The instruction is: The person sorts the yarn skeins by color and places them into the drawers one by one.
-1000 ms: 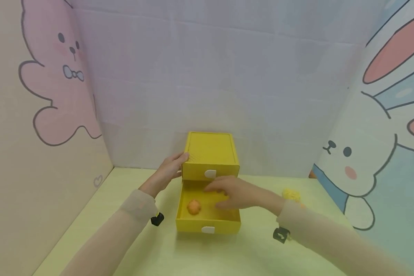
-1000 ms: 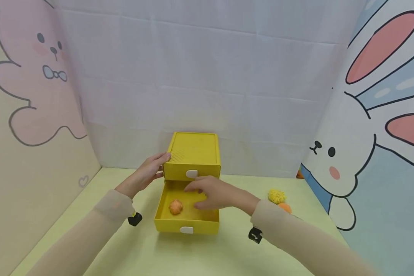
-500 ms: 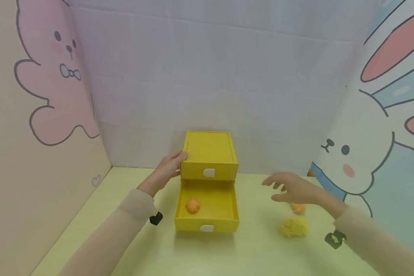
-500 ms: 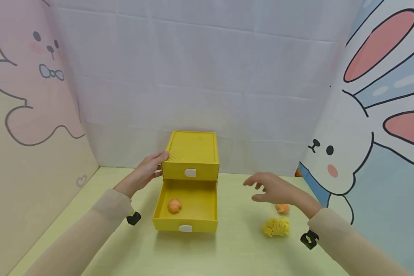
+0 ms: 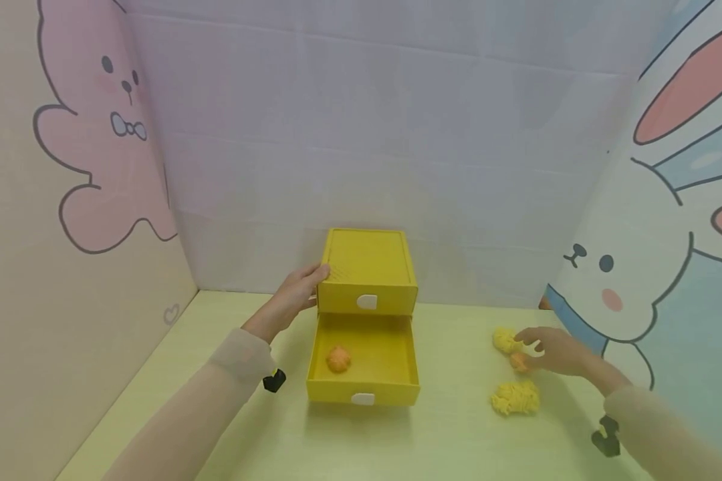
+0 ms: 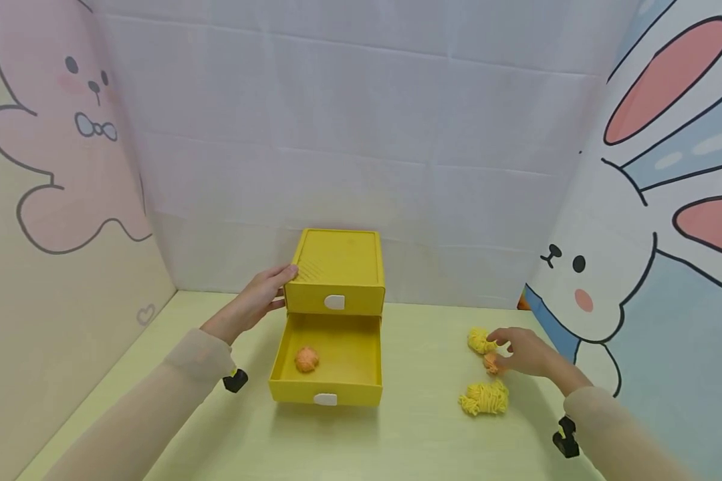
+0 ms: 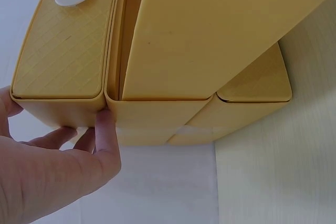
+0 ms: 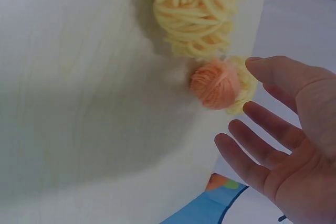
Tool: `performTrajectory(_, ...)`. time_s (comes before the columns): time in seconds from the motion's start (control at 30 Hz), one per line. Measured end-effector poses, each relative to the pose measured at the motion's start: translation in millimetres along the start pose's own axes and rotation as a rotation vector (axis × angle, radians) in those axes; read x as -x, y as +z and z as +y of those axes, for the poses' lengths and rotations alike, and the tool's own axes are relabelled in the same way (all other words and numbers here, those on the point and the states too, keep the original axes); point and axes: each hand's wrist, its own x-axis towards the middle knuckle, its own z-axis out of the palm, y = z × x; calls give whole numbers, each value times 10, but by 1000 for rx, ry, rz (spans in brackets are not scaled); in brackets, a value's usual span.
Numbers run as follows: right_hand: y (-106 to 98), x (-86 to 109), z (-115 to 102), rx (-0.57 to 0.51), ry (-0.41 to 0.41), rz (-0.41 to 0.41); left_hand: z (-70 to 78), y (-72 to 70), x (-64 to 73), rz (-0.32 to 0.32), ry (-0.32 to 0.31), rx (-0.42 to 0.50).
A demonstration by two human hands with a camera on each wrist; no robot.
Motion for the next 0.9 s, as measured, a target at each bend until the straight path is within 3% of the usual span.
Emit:
performTrajectory(0.33, 258, 59, 236, -39, -17, 36, -14, -12, 17, 14, -3, 8)
performTrajectory(0.5, 349, 41, 304, -55, 15, 66, -7, -7, 22, 14, -6, 12)
performTrajectory(0.7, 372, 29, 275, -78, 52, 68, 6, 5, 3, 12, -12, 7)
performTrajectory(0.9, 291, -14, 179, -40, -20, 93, 3, 4, -9, 6, -6, 8)
